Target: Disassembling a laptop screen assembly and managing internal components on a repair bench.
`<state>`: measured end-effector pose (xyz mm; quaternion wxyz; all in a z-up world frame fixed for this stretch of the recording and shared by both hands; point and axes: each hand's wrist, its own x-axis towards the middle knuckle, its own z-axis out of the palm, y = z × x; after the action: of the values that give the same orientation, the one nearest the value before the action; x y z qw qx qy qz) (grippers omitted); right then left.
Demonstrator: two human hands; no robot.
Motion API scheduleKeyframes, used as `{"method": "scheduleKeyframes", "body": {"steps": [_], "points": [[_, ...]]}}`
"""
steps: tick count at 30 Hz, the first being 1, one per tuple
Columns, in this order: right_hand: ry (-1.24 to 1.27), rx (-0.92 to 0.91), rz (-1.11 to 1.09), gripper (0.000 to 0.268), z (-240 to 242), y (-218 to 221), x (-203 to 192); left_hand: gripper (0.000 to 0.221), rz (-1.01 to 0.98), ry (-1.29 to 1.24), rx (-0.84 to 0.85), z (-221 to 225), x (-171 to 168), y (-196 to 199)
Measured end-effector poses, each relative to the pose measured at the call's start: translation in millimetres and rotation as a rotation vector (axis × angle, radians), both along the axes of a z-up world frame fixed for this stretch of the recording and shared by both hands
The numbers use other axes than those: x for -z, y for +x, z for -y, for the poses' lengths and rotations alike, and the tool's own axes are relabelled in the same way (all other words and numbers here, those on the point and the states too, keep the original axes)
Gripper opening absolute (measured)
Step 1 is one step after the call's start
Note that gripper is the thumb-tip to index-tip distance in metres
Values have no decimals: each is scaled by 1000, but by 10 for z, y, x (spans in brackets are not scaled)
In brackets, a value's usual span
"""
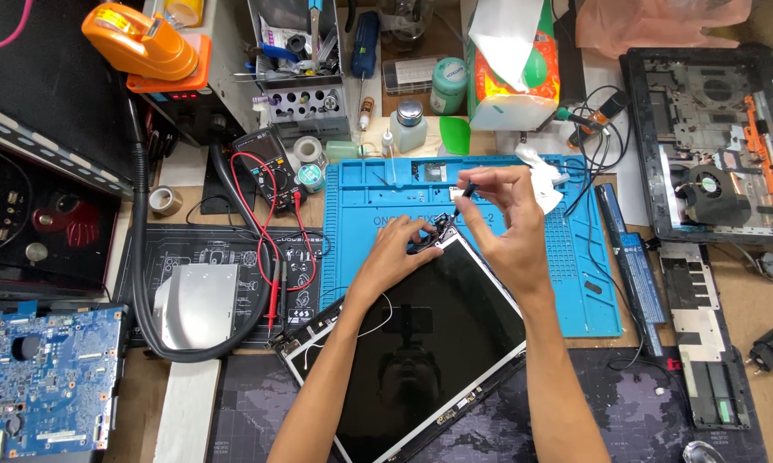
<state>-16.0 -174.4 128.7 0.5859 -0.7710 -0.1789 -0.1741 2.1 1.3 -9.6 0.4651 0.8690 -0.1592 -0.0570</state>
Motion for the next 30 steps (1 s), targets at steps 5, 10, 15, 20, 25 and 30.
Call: {"method": "scheduleKeyframes", "body": {"steps": [5, 10, 15, 20, 25, 30], "points": [[8, 5, 1, 24, 23, 22, 69, 35, -28, 3, 9, -5, -97, -7], [-34, 16, 4, 31, -12, 2, -6, 36, -33, -6, 16, -9, -114, -5], [8, -20, -38, 30, 35, 11, 15, 37, -45, -17, 41, -29, -220, -42], [42, 1, -17, 32, 104, -13, -56, 36, -59, -45, 50, -73, -393, -96], [84, 28, 13, 33, 156, -71, -151, 41, -76, -76, 7, -92, -622, -131], [226, 31, 26, 33, 160, -103, -201, 14, 93, -130, 56, -81, -574, -103]]}}
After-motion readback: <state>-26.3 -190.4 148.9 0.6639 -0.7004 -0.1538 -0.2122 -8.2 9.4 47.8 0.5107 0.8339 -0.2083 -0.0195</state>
